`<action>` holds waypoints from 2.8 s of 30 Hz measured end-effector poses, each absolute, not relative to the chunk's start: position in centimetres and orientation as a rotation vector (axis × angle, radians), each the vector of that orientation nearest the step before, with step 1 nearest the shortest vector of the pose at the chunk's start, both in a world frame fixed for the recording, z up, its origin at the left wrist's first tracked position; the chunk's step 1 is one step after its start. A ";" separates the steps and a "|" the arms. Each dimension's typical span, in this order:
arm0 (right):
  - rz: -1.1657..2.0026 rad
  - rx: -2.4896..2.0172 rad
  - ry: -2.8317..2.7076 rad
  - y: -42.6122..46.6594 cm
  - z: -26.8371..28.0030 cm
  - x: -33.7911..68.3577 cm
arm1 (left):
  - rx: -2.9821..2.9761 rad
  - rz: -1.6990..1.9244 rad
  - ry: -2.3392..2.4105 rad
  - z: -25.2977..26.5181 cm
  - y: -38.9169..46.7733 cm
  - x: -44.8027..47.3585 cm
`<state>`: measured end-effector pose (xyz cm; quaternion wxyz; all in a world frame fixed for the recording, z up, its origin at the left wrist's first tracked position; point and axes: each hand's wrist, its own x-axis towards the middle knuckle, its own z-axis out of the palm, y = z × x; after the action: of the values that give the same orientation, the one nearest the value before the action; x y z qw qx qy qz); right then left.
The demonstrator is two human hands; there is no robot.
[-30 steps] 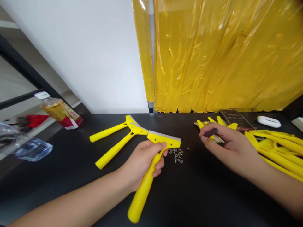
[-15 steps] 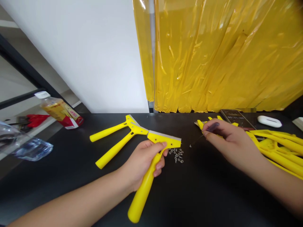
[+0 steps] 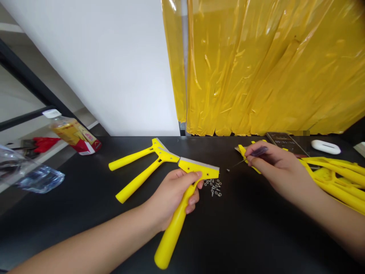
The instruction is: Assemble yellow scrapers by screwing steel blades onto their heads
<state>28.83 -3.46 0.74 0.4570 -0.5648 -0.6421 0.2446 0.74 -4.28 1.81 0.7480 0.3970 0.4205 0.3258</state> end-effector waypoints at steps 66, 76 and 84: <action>0.961 -1.023 -1.366 -6.9 0.3 27.6 | 0.813 0.542 0.853 1.6 -4.7 0.8; 0.848 -1.011 -1.468 -6.9 0.3 27.7 | 0.808 0.547 0.856 1.7 -4.6 0.8; 0.464 -1.044 -1.796 -8.0 2.4 27.0 | 0.821 0.539 0.879 1.7 -4.8 0.8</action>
<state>27.03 -7.98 2.40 0.4852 -0.4289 -0.7378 0.1905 0.81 -4.82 1.68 0.7907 0.3813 0.4083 0.2503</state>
